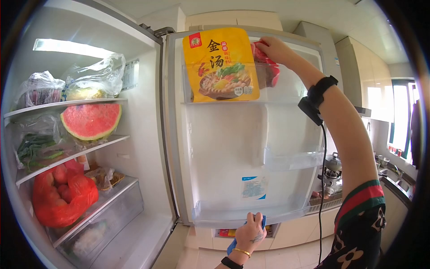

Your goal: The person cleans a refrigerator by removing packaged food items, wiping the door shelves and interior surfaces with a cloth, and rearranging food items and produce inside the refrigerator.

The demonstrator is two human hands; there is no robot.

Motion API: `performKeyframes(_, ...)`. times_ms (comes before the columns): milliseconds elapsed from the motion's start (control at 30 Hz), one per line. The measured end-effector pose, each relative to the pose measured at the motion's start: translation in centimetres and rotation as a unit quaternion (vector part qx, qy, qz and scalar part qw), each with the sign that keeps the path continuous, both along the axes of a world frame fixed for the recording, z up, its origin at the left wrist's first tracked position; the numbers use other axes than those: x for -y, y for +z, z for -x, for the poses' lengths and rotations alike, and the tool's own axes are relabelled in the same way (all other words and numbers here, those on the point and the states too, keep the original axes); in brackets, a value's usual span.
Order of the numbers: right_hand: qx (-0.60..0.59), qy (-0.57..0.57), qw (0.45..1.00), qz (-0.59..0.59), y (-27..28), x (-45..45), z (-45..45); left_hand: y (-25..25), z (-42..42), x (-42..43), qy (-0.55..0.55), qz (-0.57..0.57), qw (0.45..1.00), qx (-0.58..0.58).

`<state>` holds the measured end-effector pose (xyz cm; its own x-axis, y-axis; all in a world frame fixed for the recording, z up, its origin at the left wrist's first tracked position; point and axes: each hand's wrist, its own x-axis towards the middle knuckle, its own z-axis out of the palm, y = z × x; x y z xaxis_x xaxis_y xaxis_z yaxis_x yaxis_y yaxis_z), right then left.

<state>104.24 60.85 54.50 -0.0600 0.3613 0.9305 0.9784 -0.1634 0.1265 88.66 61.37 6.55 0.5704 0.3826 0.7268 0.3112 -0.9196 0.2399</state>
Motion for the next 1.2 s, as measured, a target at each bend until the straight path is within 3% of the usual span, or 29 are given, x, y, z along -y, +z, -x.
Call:
performKeyframes(167, -0.152, -0.089, 0.983, 0.051, -1.2, 3.5, 1.6, 0.2, -0.2, 0.2, 0.007, 0.0, 1.0, -0.011)
performKeyframes(267, -0.011, -0.122, 0.973, 0.197, -1.3, 7.0, 0.3, 0.4, -0.3, 0.0, 0.009, 0.003, 1.0, -0.016)
performKeyframes(367, -0.106, 0.039, 0.971, 0.212, -1.3, 8.1, -2.1, 0.4, -0.4, 0.0, 0.005, 0.006, 1.0, -0.014)
performKeyframes(567, -0.075, 0.208, 0.975, -0.015, 0.2, 10.3, -6.2, 0.2, -0.8, -0.3, 0.004, 0.004, 1.0, -0.028)
performKeyframes(700, -0.111, 0.407, 0.889, -0.179, 0.4, 12.7, -4.2, -0.1, -1.0, -0.6, 0.005, 0.0, 1.0, -0.025)
performKeyframes(733, -0.149, 0.389, 0.892, -0.175, 0.1, 13.0, -3.5, 0.1, -1.0, -0.5, 0.006, 0.006, 1.0, -0.023)
performKeyframes(967, -0.13, 0.432, 0.89, -0.062, -0.4, 6.1, 1.3, 0.4, -1.5, -0.4, 0.018, 0.007, 0.999, -0.028)
performKeyframes(1200, -0.138, 0.371, 0.917, -0.037, -1.7, 1.2, 3.4, 0.4, -1.5, -0.4, 0.02, 0.005, 1.0, -0.021)
